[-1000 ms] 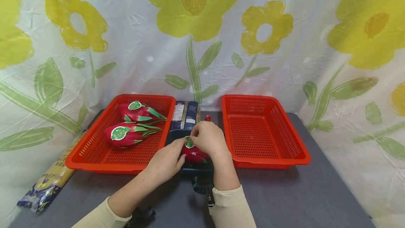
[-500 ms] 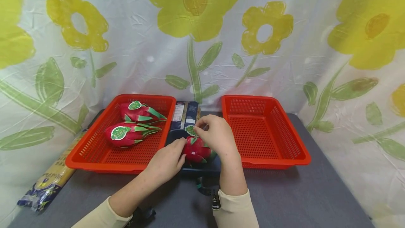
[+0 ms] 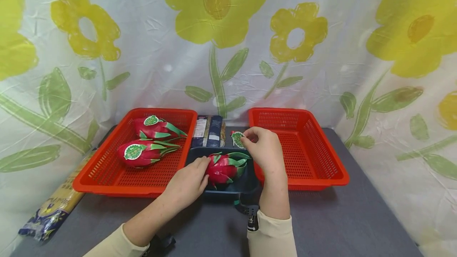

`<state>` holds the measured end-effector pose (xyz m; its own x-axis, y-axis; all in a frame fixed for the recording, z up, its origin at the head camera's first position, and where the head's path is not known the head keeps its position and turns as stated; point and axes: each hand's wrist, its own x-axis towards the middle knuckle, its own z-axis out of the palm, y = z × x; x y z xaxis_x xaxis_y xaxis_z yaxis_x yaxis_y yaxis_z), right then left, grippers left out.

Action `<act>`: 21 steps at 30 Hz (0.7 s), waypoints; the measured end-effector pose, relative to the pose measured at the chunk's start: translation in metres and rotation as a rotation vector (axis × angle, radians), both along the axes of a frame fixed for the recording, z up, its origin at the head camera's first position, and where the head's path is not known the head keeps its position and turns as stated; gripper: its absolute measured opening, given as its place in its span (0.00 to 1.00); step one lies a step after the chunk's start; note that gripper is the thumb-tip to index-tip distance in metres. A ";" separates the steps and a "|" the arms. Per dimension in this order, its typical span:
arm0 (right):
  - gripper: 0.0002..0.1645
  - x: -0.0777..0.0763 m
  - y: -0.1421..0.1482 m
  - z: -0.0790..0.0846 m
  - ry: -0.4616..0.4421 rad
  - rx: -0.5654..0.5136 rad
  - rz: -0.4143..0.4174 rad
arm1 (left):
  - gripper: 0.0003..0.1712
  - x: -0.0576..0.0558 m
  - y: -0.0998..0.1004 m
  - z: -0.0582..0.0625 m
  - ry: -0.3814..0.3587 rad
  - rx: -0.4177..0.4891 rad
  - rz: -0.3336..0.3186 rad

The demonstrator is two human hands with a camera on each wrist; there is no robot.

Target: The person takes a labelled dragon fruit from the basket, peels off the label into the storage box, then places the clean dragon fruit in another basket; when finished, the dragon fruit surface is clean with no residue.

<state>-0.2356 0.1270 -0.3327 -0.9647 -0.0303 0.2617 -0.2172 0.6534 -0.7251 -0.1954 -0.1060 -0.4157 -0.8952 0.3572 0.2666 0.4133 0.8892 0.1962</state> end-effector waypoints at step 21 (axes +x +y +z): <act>0.18 -0.014 0.047 -0.031 -0.249 0.015 -0.230 | 0.41 0.000 0.000 -0.002 0.077 -0.037 -0.033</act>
<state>-0.2498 0.1739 -0.3633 -0.9810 0.1933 0.0187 0.1192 0.6757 -0.7275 -0.1953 -0.1062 -0.4180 -0.8599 0.3972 0.3207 0.4554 0.8807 0.1301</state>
